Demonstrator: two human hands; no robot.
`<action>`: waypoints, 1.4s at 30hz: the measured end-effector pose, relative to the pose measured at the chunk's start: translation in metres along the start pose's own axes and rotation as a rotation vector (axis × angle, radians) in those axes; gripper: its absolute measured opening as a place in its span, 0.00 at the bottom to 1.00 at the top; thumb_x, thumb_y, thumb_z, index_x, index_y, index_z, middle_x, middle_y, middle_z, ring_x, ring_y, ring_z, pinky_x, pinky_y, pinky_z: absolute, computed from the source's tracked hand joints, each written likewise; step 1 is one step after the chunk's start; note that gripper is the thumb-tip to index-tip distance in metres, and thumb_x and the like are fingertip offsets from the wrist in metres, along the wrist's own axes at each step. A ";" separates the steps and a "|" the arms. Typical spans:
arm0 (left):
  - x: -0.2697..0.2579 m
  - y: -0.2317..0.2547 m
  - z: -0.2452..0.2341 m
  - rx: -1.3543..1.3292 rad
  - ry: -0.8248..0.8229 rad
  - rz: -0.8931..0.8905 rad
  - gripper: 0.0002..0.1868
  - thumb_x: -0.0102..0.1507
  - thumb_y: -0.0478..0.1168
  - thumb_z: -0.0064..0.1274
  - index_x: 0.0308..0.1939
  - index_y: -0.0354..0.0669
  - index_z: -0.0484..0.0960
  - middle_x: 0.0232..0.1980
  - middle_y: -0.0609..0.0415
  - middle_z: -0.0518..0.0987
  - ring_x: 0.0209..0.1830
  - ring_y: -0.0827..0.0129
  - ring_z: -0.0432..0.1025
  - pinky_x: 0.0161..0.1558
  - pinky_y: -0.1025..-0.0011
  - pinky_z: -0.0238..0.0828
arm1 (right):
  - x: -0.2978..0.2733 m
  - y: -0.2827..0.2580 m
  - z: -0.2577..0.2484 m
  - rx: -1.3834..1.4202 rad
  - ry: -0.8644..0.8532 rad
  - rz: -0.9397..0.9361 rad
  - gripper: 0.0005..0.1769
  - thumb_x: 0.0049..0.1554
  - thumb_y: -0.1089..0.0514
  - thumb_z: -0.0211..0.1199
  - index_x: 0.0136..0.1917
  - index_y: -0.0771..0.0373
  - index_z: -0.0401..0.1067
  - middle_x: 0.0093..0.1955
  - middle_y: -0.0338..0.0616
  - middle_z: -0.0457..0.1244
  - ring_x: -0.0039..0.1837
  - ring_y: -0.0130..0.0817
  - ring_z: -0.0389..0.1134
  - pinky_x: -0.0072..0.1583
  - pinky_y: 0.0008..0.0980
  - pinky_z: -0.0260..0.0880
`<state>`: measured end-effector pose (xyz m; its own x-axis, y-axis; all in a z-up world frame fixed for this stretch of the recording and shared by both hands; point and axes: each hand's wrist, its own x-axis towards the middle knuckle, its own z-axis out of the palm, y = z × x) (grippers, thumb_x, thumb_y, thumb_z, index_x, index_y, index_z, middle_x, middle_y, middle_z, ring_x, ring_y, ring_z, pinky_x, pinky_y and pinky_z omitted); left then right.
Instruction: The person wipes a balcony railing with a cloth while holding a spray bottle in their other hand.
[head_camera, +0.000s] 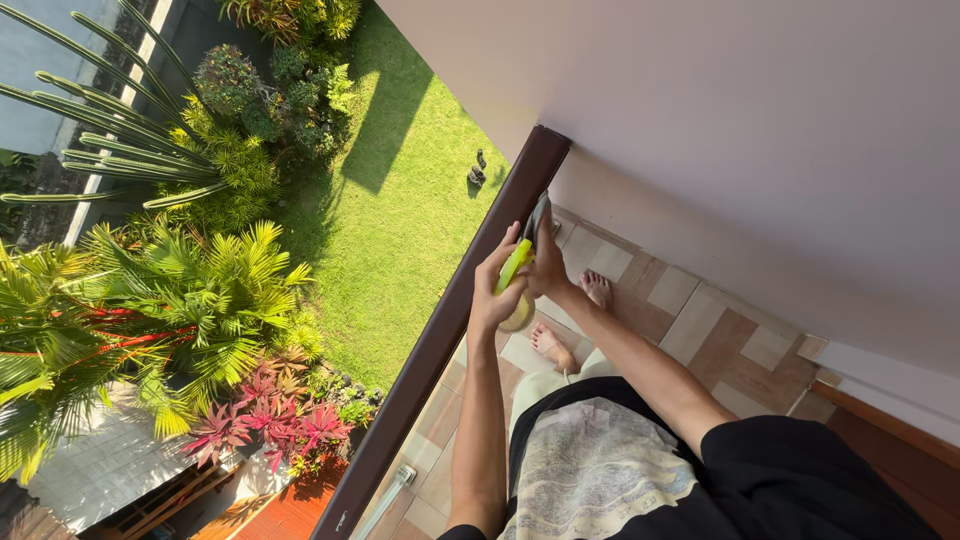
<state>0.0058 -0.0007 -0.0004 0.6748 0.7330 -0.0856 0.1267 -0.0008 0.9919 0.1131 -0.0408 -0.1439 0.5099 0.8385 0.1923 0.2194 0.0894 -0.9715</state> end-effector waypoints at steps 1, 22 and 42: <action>0.001 0.000 -0.001 -0.027 0.005 -0.006 0.26 0.52 0.22 0.43 0.55 0.29 0.80 0.80 0.40 0.62 0.78 0.58 0.59 0.63 0.69 0.69 | 0.007 0.003 -0.003 -0.001 -0.002 0.001 0.64 0.53 0.54 0.69 0.82 0.71 0.24 0.85 0.66 0.31 0.86 0.57 0.33 0.81 0.43 0.37; -0.031 -0.004 0.000 0.036 0.214 0.046 0.28 0.54 0.20 0.44 0.59 0.29 0.78 0.78 0.46 0.67 0.64 0.63 0.75 0.55 0.68 0.79 | 0.088 -0.079 -0.092 -0.951 -0.147 -0.119 0.45 0.49 0.70 0.55 0.80 0.56 0.58 0.84 0.38 0.51 0.52 0.49 0.70 0.45 0.40 0.75; -0.076 0.032 -0.003 -0.083 0.252 0.066 0.30 0.56 0.20 0.40 0.62 0.33 0.77 0.61 0.50 0.79 0.61 0.68 0.74 0.53 0.67 0.82 | 0.052 -0.128 -0.061 -0.626 -0.582 -0.442 0.46 0.43 0.67 0.57 0.76 0.54 0.63 0.78 0.48 0.57 0.59 0.47 0.70 0.58 0.39 0.72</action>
<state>-0.0433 -0.0542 0.0381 0.4763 0.8792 -0.0045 0.0210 -0.0062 0.9998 0.1622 -0.0412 -0.0010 -0.1809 0.9483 0.2609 0.7830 0.2994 -0.5452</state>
